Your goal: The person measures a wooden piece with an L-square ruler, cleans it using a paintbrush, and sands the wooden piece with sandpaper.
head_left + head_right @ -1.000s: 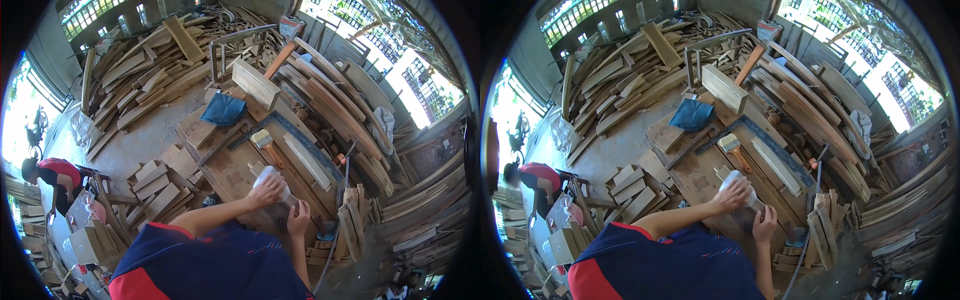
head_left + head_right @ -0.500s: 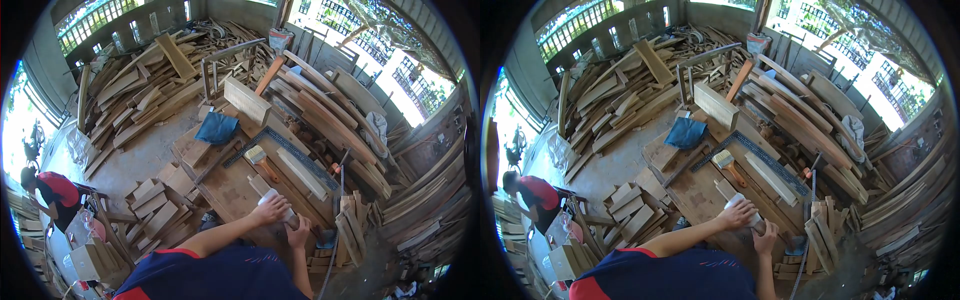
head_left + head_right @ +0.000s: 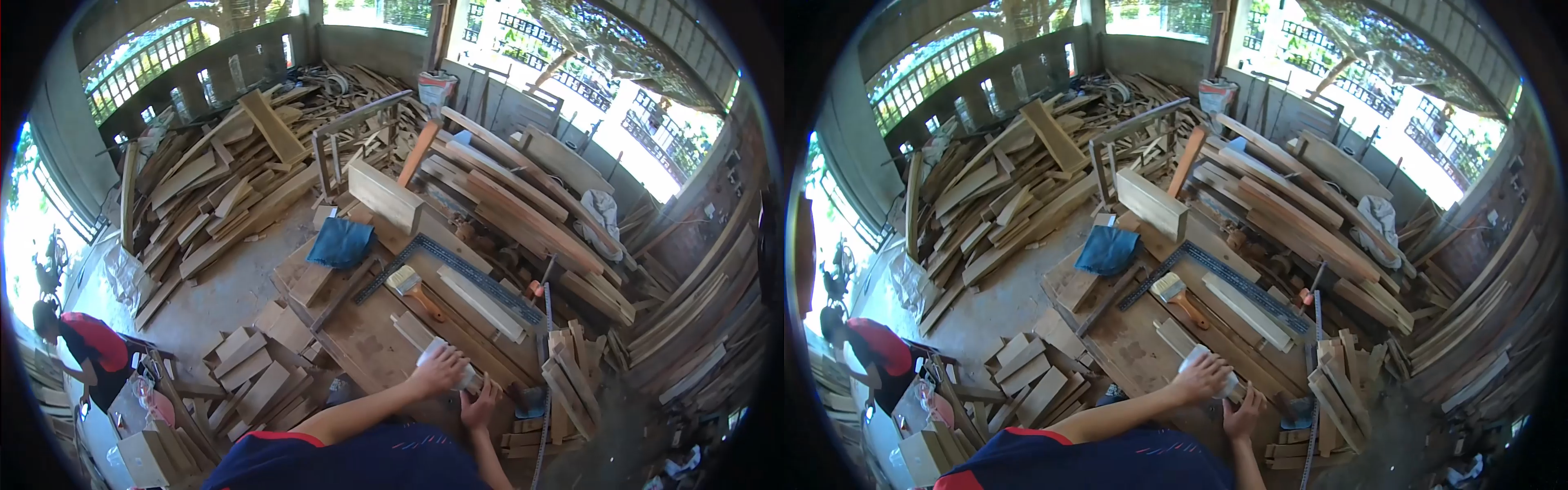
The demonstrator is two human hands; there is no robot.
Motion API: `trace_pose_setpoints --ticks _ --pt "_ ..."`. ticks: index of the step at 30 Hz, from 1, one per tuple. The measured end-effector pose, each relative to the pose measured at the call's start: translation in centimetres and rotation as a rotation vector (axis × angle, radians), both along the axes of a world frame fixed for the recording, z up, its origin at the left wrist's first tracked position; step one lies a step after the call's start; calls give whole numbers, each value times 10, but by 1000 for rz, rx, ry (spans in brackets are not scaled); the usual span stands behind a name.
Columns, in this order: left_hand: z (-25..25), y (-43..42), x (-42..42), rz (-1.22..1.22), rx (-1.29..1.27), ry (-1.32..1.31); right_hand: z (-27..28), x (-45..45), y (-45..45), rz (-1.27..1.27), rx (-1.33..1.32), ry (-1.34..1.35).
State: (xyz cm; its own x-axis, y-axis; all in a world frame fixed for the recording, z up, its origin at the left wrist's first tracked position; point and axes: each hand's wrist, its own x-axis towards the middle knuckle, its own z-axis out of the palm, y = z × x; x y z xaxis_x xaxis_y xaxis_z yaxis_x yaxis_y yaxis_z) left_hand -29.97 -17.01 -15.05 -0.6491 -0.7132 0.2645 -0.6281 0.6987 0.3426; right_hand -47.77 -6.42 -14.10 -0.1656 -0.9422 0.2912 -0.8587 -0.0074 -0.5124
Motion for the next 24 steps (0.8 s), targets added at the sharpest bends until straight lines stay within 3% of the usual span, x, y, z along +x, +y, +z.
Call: trace_pose_setpoints --ticks 2,4,7,13,16,21,24 --pt "-9 -26 28 8 15 -21 -2 -1 -2 -22 -3 26" --pt "35 -58 88 115 71 -79 2 -1 -3 -25 -18 2" --pt "28 -56 85 194 -19 -62 2 4 -2 -28 -15 -4" --pt "7 2 10 -43 -30 91 6 2 -4 -18 27 58" --pt "6 -7 26 -87 1 151 7 2 -5 -23 40 106" --pt "22 -42 90 88 34 49 6 5 -4 -28 6 152" --pt "21 -27 66 41 14 29 9 7 -6 -32 20 159"
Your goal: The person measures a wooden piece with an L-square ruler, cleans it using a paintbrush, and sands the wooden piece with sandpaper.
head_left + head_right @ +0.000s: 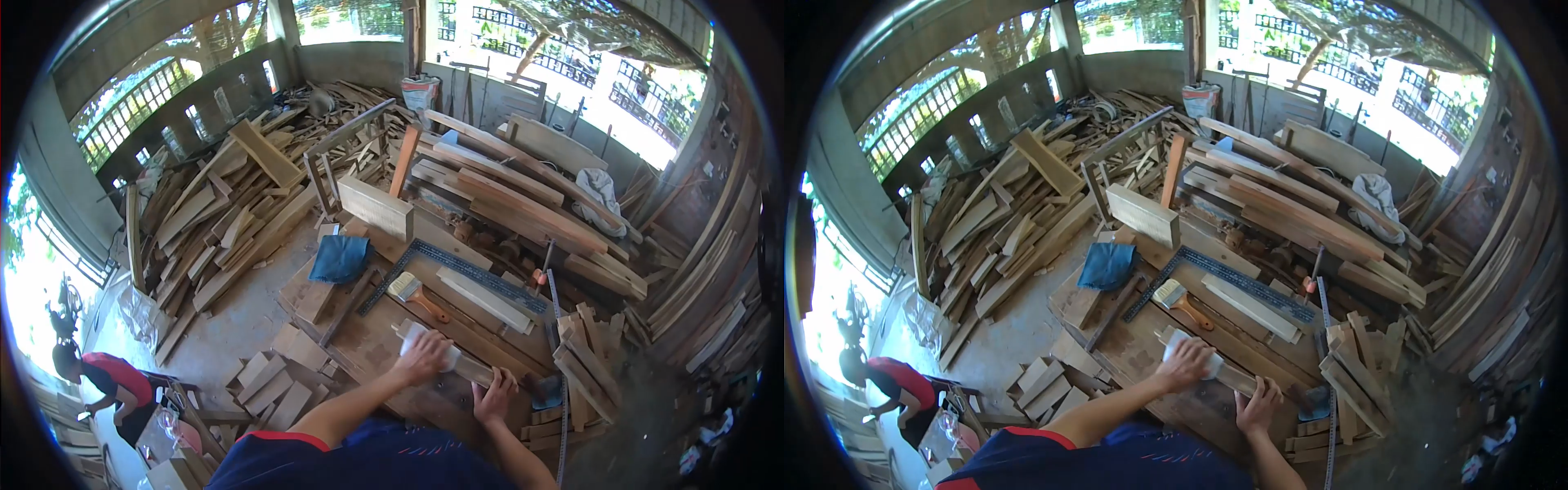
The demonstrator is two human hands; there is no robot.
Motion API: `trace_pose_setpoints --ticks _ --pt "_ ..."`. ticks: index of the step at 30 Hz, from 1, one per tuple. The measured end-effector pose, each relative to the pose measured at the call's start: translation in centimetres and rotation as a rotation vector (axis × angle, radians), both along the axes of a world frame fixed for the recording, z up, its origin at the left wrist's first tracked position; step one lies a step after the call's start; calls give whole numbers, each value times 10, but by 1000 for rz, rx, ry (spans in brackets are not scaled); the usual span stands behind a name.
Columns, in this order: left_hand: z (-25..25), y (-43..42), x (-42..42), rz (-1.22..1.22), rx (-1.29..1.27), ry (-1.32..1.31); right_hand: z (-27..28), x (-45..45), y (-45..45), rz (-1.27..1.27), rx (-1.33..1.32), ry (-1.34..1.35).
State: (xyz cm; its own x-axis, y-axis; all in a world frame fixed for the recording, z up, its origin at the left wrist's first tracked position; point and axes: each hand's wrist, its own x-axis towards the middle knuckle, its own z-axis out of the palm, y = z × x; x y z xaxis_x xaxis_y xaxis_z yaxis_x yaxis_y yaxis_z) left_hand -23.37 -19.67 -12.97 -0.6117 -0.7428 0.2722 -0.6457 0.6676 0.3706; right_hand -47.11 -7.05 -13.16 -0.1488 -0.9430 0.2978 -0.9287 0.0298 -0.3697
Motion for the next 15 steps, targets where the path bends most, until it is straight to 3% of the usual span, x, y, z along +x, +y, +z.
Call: trace_pose_setpoints --ticks 5,8,12,15 --pt "-17 35 -71 -22 -131 118 -5 -4 2 -25 60 56" --pt "-25 18 -47 -62 -179 108 -4 -3 0 -35 23 56" --pt "-11 -10 6 49 -60 -42 -1 -3 -3 -50 26 50" --pt "3 -11 10 71 32 9 0 1 0 -56 27 31"
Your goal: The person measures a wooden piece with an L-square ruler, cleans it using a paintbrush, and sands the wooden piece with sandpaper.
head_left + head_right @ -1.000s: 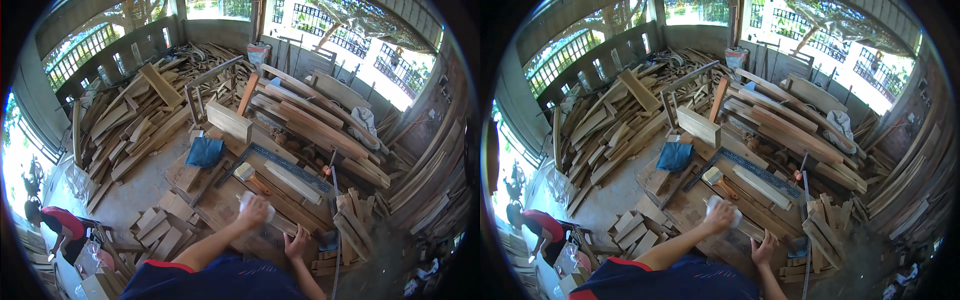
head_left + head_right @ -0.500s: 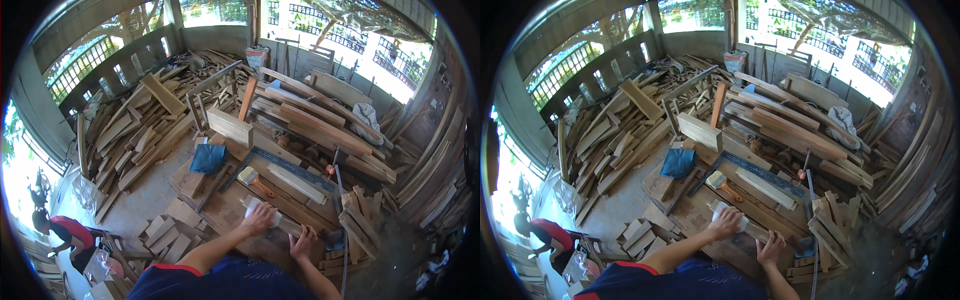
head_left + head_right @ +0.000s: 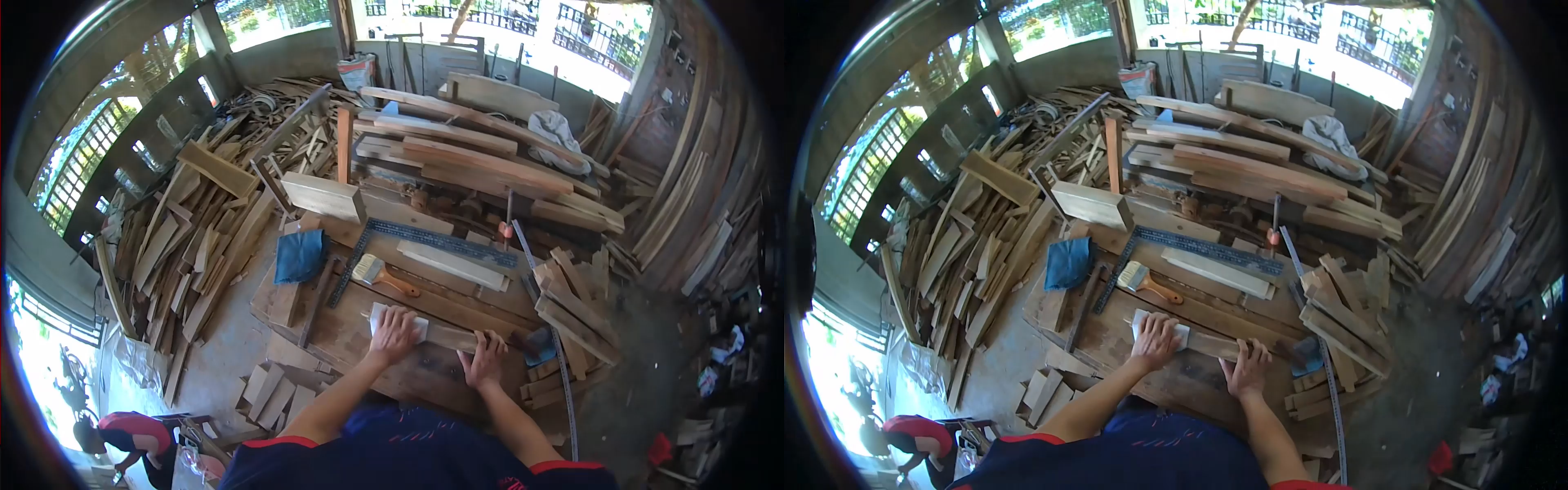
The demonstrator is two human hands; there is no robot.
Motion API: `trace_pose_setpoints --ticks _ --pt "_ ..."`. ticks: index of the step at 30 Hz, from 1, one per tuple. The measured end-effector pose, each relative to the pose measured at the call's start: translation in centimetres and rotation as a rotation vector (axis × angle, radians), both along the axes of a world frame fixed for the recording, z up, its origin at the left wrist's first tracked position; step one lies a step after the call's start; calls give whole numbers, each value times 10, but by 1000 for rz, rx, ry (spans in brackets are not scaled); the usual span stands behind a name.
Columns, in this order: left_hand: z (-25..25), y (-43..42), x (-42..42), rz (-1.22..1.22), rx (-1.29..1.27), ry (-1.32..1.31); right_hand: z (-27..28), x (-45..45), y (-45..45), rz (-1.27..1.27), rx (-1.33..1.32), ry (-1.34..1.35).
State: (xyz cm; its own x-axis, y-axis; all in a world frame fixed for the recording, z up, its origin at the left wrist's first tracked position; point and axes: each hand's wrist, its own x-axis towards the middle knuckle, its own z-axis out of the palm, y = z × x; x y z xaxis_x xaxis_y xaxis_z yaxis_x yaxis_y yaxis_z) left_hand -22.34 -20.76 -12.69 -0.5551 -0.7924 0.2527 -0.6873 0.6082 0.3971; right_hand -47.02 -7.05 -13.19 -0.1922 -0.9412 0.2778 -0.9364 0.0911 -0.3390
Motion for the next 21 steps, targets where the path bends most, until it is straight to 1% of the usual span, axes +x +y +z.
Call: trace_pose_setpoints --ticks 3,4,7,8,11,13,15,18,21 --pt "-14 19 -39 -30 -16 58 -4 -3 -1 -9 0 5" --pt "-17 29 -56 -45 -56 -29 -6 -4 -2 -9 4 8" --pt "-20 43 -80 -120 -91 1 -7 -4 1 -8 19 -5" --pt "-20 40 -75 -152 -63 -11 -6 -4 0 -7 23 -11" --pt "-20 19 -39 -113 -68 -71 -5 -2 0 -18 -20 -22" --pt "-12 0 -5 -73 -27 -87 -7 -1 1 -13 -31 -31" --pt "-10 -15 27 -44 -16 -40 -3 -4 -1 -10 -32 -34" --pt "7 -8 32 25 -31 -116 -2 -4 1 -14 -18 -46" --pt "0 12 -2 3 -68 -63 3 -2 0 -23 -4 -58"
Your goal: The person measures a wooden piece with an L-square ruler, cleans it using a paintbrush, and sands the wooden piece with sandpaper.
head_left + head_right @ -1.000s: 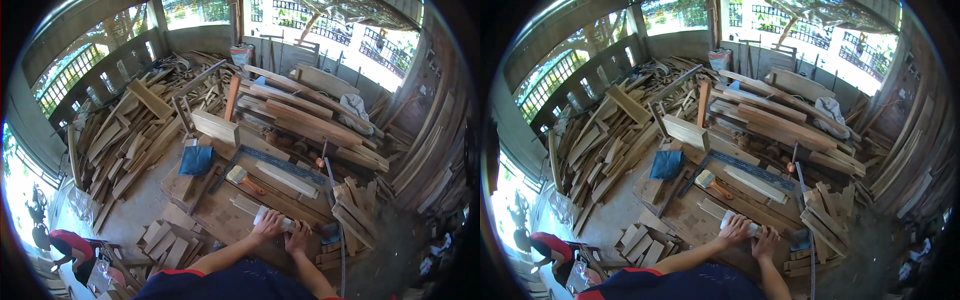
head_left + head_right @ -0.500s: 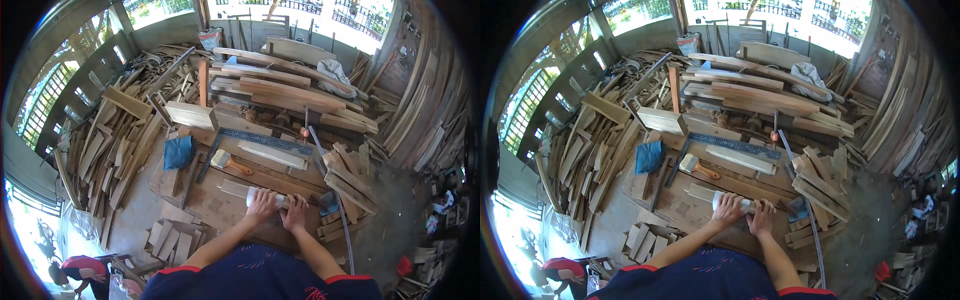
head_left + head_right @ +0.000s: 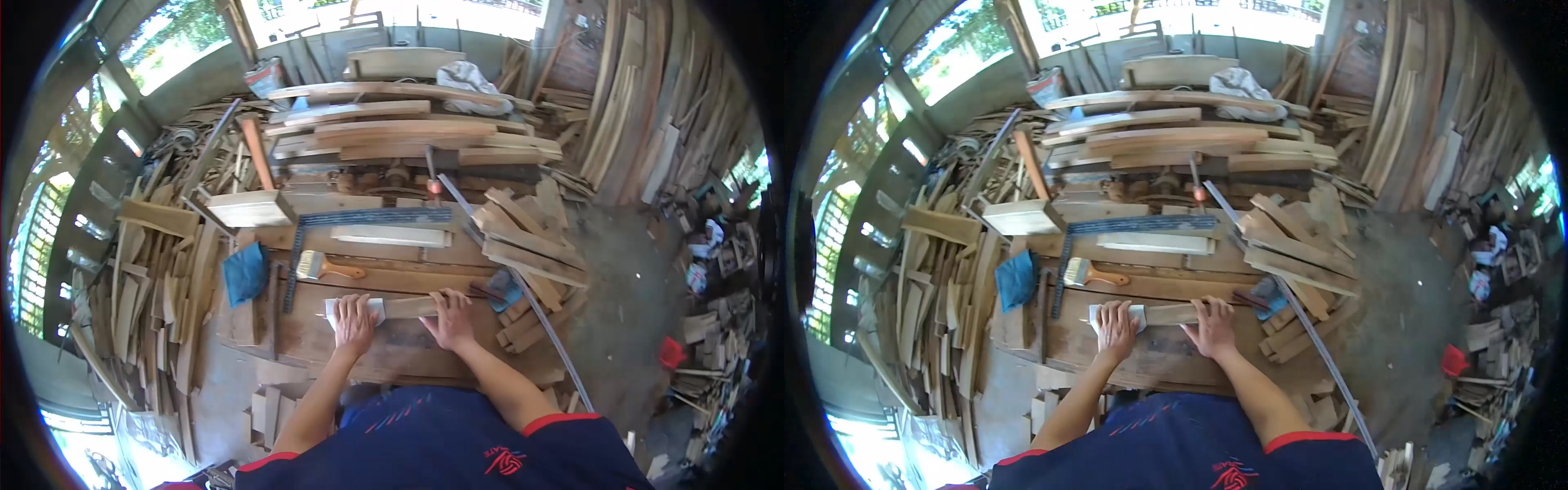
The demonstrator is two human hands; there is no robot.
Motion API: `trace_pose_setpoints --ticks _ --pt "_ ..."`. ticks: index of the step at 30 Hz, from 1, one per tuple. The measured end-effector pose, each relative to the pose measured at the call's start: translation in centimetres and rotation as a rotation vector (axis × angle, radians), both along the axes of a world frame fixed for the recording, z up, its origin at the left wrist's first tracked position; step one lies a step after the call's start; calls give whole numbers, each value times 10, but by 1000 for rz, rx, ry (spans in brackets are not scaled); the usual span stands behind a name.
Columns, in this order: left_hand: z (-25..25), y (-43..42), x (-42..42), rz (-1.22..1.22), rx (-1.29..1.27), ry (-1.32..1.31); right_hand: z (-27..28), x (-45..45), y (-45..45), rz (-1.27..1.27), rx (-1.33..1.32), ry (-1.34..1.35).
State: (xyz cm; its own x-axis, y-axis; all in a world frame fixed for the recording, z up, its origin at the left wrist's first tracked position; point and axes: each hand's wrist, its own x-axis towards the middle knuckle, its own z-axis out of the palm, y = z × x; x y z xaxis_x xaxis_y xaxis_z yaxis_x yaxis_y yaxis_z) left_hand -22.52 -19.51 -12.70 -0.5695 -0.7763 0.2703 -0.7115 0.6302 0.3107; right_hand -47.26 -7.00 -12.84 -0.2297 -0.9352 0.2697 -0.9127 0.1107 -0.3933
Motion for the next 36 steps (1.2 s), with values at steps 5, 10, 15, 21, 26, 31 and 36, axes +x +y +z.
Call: trace_pose_setpoints --ticks 5,10,15,21,26,31,36 --pt "-5 30 -66 -81 4 57 -1 -1 2 -5 -27 4" --pt "0 11 -31 -67 36 71 0 -1 3 0 -72 2" --pt "-2 -23 49 78 -33 15 0 -1 3 3 -64 -6" --pt "23 -12 23 54 112 -64 -3 -4 3 15 -73 3" --pt "13 17 -41 -101 99 -64 0 -3 -3 22 -71 -1" --pt "22 16 -41 -149 124 8 1 -2 1 11 -74 1" --pt "20 -13 19 -11 27 -39 0 -2 2 32 -101 -34"
